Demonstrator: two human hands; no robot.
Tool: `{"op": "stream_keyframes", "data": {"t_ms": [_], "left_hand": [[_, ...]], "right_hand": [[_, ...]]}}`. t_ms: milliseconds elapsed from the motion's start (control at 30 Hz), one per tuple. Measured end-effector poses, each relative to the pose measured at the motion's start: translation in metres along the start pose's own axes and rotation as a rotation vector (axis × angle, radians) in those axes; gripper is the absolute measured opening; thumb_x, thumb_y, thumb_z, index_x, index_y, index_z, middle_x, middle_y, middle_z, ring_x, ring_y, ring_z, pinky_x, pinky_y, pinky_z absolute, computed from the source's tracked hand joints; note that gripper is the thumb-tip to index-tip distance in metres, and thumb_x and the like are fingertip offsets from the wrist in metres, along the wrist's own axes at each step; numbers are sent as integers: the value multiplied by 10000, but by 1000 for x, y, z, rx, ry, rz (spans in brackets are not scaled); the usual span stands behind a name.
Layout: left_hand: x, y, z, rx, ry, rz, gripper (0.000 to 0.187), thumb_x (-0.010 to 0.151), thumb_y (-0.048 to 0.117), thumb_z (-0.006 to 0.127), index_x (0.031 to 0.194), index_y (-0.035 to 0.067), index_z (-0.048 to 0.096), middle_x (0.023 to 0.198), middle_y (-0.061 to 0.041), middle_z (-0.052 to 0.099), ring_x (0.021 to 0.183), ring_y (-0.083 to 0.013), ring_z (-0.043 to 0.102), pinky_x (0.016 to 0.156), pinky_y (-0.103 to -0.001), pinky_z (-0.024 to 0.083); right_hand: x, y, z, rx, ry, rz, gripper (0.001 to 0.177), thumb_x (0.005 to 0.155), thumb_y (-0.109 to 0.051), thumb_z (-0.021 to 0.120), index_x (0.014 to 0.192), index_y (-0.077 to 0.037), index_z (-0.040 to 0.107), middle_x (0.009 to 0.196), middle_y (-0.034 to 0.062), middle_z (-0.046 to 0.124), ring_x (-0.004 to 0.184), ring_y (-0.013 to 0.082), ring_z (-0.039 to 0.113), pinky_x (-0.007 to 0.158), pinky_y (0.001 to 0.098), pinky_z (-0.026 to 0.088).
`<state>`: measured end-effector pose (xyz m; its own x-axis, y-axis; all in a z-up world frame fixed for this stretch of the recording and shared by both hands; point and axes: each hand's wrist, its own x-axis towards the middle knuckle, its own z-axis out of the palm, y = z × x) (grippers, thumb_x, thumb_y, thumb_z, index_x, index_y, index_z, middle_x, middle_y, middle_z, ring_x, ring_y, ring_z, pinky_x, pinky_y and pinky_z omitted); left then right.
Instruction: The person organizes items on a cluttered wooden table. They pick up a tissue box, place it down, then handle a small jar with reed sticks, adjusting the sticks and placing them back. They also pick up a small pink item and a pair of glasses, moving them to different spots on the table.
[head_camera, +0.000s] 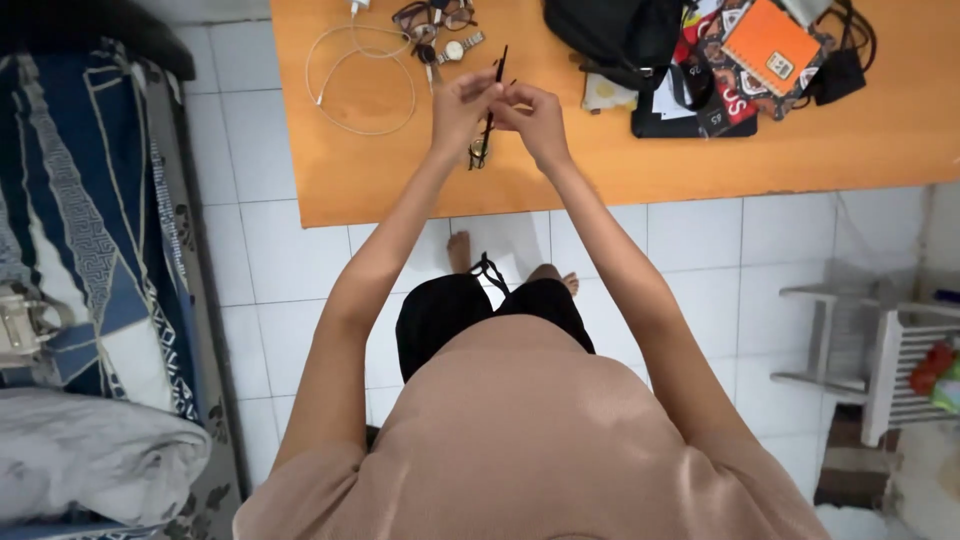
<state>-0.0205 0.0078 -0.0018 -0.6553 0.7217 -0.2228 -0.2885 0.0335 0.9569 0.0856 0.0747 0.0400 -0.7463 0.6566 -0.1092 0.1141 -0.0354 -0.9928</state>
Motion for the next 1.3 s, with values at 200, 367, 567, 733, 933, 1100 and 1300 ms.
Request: {"op": "stream_keyframes", "data": {"t_ms": [200,367,567,733,933,1100,1300], "left_hand": [[62,-44,-31,330,93,180,166,733,184,712,863,83,700,851,-26,712,782,-139,673,710,-261,520],[107,-104,-47,630,28,224,124,710,-58,638,748,55,674,824,-33,678,817,-152,652,695,-223,516],[144,-174,-48,605,108,-40,187,716,-67,595,838,47,678,851,-10,667,824,-104,619,731,-212,502],[145,-166,-39,740,-37,66,221,690,-16,578,825,107,703,797,0,712,743,-113,659,659,-241,508],[123,-129,-18,1002,-226,-4,159,715,49,635,800,119,520,751,-4,482,661,-147,457,514,-308,362],[147,-250,-24,1484,-158,225,208,719,46,597,915,34,526,901,-139,554,813,-284,550,654,-353,484],[147,-293,-10,1927,134,509,219,783,90,482,929,28,633,945,-146,619,615,-196,572,440,-264,464]], "right_hand": [[39,76,-9,57,129,219,83,806,-135,655,860,-79,624,774,46,657,669,161,693,596,217,566],[50,135,-29,-253,267,516,188,728,13,493,602,-55,614,592,36,626,548,110,640,496,207,559],[66,146,-19,50,415,646,163,747,-35,609,593,20,601,622,117,625,527,204,646,469,257,570],[88,159,-11,158,484,672,191,752,-35,667,589,9,578,621,150,638,482,181,630,433,244,554],[99,163,-5,292,502,674,124,792,-22,576,837,82,626,773,200,673,658,254,696,577,284,614],[99,148,4,369,508,705,191,795,-59,577,931,59,638,842,166,686,760,242,696,695,293,598],[100,186,6,330,459,588,184,733,14,592,885,-4,693,852,129,691,755,215,670,683,292,592]]}}
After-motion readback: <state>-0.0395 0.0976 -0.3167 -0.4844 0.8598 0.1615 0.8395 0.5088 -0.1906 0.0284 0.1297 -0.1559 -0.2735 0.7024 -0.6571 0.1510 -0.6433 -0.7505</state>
